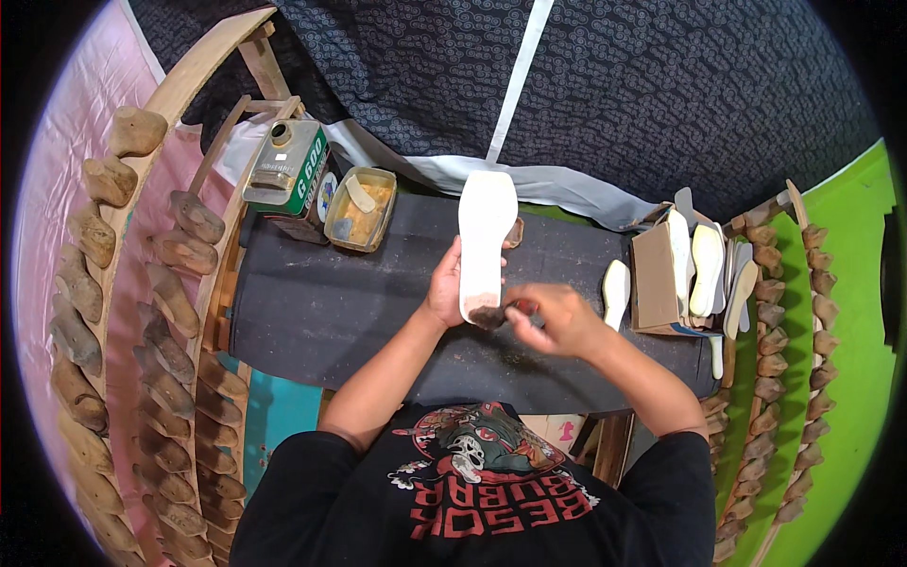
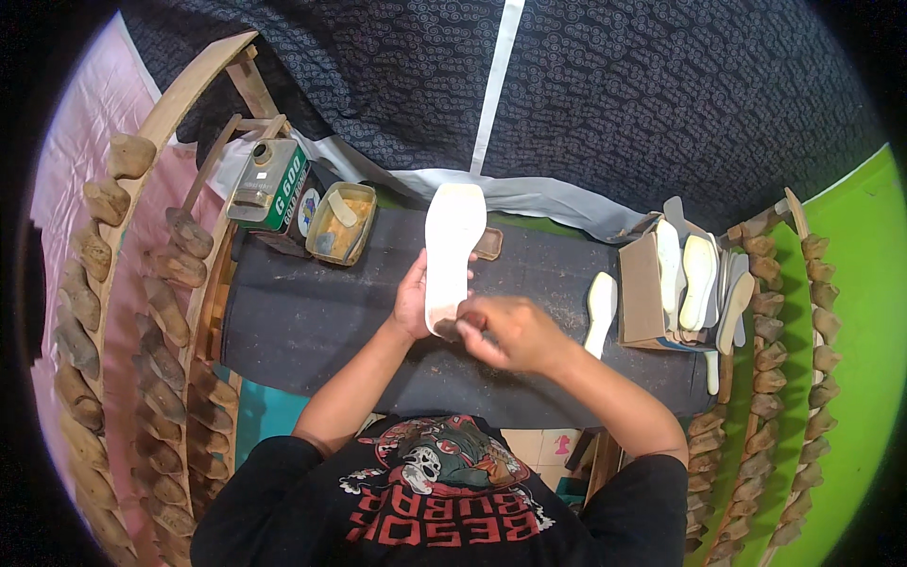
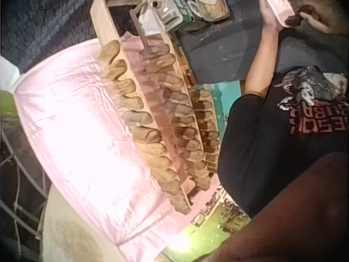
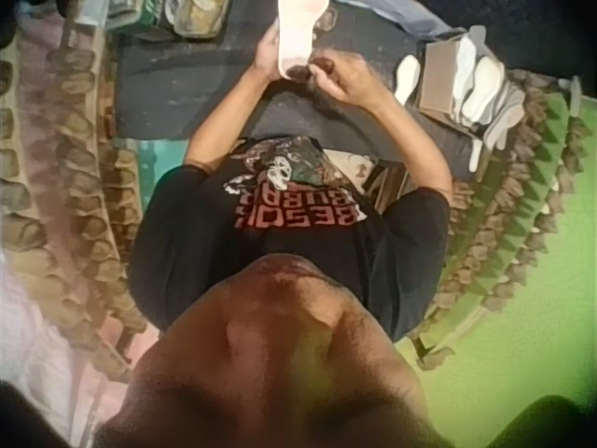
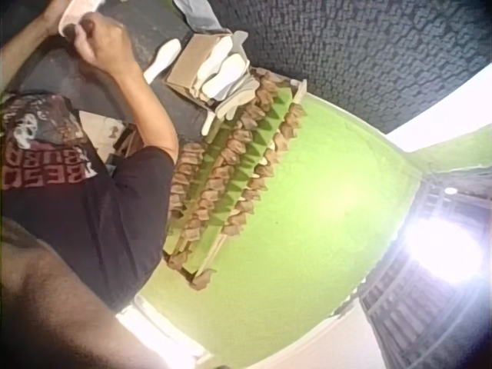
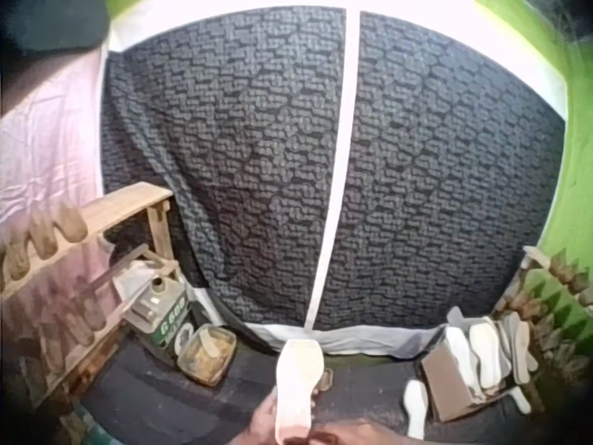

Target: The person takes shoe insoles and soles from a table and box, applies adhesive to their surfaces using a small brush, and places them into a basket.

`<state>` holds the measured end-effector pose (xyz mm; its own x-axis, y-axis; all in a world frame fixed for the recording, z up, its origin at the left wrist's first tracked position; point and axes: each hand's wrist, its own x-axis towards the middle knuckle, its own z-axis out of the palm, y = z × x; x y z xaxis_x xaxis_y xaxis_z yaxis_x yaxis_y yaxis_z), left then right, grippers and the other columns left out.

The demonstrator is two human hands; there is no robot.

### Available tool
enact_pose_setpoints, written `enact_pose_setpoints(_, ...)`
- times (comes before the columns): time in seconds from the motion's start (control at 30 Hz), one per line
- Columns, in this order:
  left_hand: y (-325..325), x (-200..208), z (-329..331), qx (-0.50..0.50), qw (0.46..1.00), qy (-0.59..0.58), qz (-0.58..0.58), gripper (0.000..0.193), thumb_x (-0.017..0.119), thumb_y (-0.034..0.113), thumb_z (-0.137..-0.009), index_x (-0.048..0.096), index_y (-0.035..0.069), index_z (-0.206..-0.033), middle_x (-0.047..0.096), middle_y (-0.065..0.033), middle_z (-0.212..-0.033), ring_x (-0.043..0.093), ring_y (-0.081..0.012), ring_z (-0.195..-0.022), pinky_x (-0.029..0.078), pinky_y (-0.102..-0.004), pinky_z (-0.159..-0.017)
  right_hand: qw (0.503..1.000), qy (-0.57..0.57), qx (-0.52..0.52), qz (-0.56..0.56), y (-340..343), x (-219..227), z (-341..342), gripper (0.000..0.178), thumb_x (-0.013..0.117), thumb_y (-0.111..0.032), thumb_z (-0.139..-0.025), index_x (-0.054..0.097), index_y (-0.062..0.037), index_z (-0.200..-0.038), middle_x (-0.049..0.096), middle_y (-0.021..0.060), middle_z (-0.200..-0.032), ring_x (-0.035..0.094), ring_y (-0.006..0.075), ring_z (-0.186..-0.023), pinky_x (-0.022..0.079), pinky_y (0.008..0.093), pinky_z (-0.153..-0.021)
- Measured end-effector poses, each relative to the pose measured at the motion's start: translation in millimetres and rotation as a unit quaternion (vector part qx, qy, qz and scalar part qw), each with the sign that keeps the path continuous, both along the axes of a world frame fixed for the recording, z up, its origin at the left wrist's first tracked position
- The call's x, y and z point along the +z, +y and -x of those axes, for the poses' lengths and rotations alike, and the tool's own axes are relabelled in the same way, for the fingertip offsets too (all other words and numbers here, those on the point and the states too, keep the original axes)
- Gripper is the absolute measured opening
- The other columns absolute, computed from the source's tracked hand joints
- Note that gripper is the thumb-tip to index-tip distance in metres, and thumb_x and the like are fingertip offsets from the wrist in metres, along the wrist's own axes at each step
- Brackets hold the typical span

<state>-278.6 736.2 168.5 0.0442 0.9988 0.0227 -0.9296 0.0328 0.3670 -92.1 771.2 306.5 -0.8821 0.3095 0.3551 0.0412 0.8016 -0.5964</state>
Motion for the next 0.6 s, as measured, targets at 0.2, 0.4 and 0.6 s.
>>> enact_pose_setpoints(0.2, -2, -12, -5, -0.054, 0.998, -0.021, -0.013, 0.059, 0.031, 0.051, -0.11, 0.053, 0.008, -0.143, 0.064, -0.0114, -0.133, 0.066, -0.02, -0.108, 0.058, -0.0368, -0.086, 0.99, 0.071, -0.117, -0.043, 46, 3, 4, 0.012, 0.067, -0.004, -0.092, 0.064, -0.0001, -0.102, 0.07, 0.0128, -0.086, 0.07, 0.0233, -0.071, 0.055, 0.033, -0.066)
enact_pose_setpoints(0.4, -4, 2, -11, -0.016, 0.998, -0.052, 0.034, 0.059, 0.033, 0.053, -0.109, 0.055, 0.008, -0.141, 0.066, -0.0092, -0.128, 0.067, -0.02, -0.106, 0.059, -0.0362, -0.084, 0.984, 0.086, -0.111, -0.108, 29, -1, 5, 0.017, 0.07, -0.003, -0.089, 0.065, 0.0001, -0.105, 0.068, 0.0124, -0.084, 0.065, 0.0245, -0.068, 0.053, 0.0342, -0.063)
enact_pose_setpoints(0.6, -6, 6, 4, 0.038, 0.999, 0.03, -0.003, 0.06, 0.032, 0.051, -0.11, 0.054, 0.005, -0.141, 0.063, -0.0098, -0.134, 0.065, -0.0191, -0.109, 0.058, -0.0372, -0.09, 0.999, 0.019, 0.0, -0.033, -11, 7, 2, 0.017, 0.07, -0.009, -0.09, 0.065, -0.0027, -0.104, 0.066, 0.0116, -0.077, 0.068, 0.0293, -0.066, 0.055, 0.0402, -0.062)
